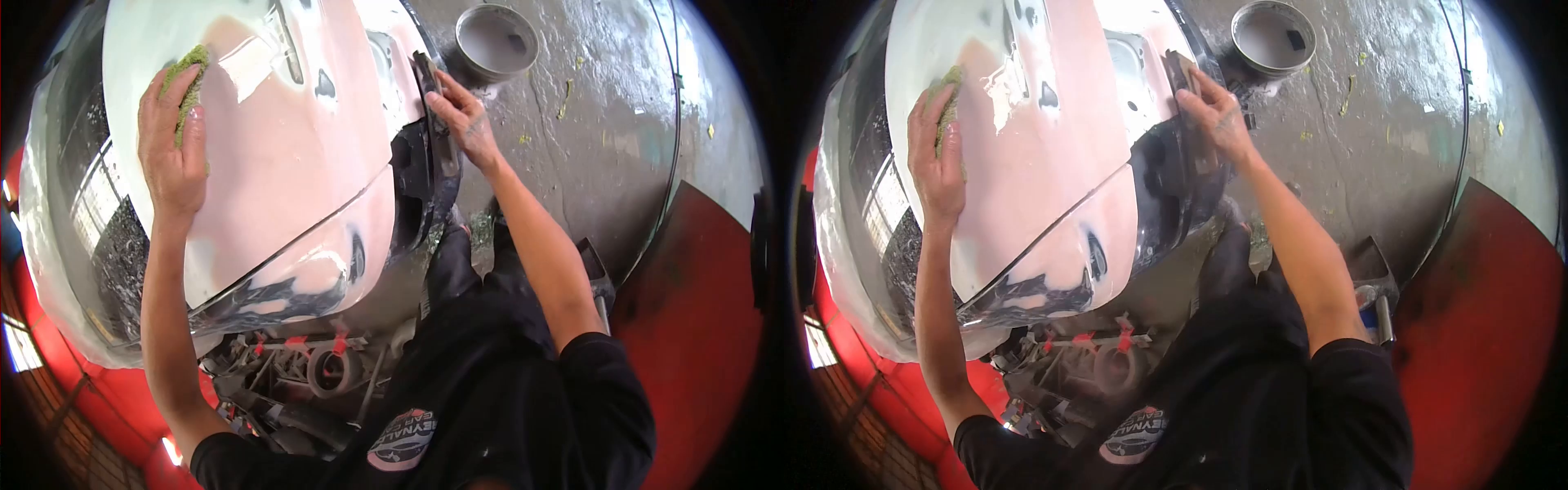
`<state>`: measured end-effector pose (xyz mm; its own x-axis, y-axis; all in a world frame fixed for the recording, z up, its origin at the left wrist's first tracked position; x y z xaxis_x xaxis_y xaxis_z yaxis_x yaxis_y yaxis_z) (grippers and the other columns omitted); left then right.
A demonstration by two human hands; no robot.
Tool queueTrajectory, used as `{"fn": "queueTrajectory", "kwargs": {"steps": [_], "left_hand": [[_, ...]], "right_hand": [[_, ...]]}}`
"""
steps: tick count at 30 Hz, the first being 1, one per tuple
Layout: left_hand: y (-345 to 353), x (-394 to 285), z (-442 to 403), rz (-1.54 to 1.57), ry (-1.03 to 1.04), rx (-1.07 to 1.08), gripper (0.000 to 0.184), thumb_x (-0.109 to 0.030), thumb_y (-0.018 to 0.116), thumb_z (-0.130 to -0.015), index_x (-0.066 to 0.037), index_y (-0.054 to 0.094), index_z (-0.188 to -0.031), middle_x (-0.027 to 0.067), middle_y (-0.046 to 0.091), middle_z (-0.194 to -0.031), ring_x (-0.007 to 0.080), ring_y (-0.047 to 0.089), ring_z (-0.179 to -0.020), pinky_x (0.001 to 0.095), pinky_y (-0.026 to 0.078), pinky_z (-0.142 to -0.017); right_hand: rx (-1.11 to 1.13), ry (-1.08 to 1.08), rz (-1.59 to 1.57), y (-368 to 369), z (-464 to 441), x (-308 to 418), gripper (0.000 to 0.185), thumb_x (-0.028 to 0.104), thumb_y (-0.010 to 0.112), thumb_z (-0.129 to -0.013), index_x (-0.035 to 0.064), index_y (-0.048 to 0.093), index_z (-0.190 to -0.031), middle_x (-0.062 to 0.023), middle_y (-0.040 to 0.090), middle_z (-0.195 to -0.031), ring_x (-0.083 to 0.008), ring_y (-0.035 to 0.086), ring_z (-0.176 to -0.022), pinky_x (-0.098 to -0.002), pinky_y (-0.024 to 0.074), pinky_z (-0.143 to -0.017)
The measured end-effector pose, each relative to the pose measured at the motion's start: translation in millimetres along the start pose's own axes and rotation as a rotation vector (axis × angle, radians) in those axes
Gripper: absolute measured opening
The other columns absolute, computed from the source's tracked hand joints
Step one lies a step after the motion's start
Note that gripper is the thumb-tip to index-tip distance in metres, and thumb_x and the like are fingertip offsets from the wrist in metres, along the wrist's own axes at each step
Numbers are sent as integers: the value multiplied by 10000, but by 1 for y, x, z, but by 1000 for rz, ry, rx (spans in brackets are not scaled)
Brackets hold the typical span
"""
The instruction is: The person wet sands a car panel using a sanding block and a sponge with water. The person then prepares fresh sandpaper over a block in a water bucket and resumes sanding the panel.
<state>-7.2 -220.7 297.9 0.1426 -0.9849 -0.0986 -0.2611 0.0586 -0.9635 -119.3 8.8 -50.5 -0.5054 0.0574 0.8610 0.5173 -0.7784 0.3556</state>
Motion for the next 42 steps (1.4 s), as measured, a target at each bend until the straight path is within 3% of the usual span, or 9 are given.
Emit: {"fn": "queueTrajectory", "kwargs": {"steps": [4, 15, 19, 20, 27, 29, 34, 37, 42], "left_hand": [[-1, -2, -1, -31, 38, -5, 415, -86, 558, -1017, -106, 650, -1421, 203, 571, -1484, 374, 532, -1384, 443, 403, -1166], [2, -6, -1, -61, -1, 37, 415, -84, 517, -1042, -50, 622, -1442, 241, 543, -1504, 410, 487, -1428, 472, 351, -1204], [1, -6, -6, -85, 9, 31, 428, -58, 525, -1020, -55, 630, -1435, 257, 545, -1494, 412, 498, -1415, 471, 364, -1194], [1, -7, -4, -84, 3, 27, 436, -48, 535, -1003, -62, 638, -1426, 255, 550, -1488, 416, 510, -1403, 475, 379, -1184], [1, -9, -4, -94, -20, 38, 432, -42, 532, -1001, -47, 642, -1419, 264, 553, -1480, 424, 518, -1393, 483, 391, -1176], [1, -8, -5, -92, -13, 35, 429, -45, 528, -1005, -40, 638, -1420, 266, 553, -1480, 429, 518, -1389, 486, 391, -1174], [3, -7, -1, -59, -21, 60, 432, -71, 506, -1025, -26, 614, -1441, 256, 535, -1502, 413, 486, -1421, 482, 364, -1192], [3, -8, -5, -65, -12, 53, 435, -72, 510, -1014, -33, 619, -1433, 268, 543, -1489, 434, 489, -1410, 495, 375, -1184], [4, -8, -3, -64, -30, 66, 439, -73, 498, -1015, -15, 607, -1436, 266, 535, -1494, 431, 477, -1420, 494, 368, -1188]], "right_hand": [[-97, -115, 366, -4, -11, 2, 692, 490, 736, -951, 75, 617, -1493, -222, 603, -1255, -304, 607, -1210, -381, 479, -1045], [-112, -223, 558, -4, -47, -7, 629, 439, 655, -1004, 48, 606, -1494, -288, 551, -1265, -362, 580, -1228, -412, 450, -1082], [-76, -126, 467, 0, -25, 5, 682, 483, 658, -987, 25, 600, -1489, -282, 548, -1259, -360, 575, -1219, -408, 443, -1083], [-96, -211, 454, 0, -10, 3, 594, 381, 661, -1020, 78, 573, -1524, -149, 534, -1019, -266, 555, -995, -353, 446, -944], [-109, -206, 443, 5, -41, 20, 602, 398, 636, -1033, 58, 567, -1525, -153, 523, -1016, -259, 537, -1000, -358, 440, -939], [-3, -143, 492, 9, -6, 18, 662, 478, 607, -1028, 12, 587, -1497, -248, 531, -1220, -364, 576, -1166, -422, 449, -1058], [-37, -224, 465, 9, -17, 21, 681, 470, 635, -1009, 6, 575, -1504, -261, 579, -1174, -398, 575, -1181, -441, 449, -1068], [6, -191, 401, -9, -54, 16, 701, 424, 690, -1008, 3, 523, -1543, -206, 638, -1149, -277, 657, -1028, -390, 532, -927], [-198, -105, 80, -67, -34, -23, 689, 391, 707, -1012, -5, 519, -1543, -129, 700, -1131, -188, 651, -1005, -331, 534, -897]]}}
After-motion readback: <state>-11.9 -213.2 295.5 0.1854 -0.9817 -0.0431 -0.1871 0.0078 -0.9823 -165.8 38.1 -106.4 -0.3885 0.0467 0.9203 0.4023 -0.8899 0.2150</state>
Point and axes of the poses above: each hand's wrist, its own z-axis away from the middle knuckle, its own y-axis out of the palm, x = y × z, the point moved 9 cm from there along -z, towards the middle knuckle
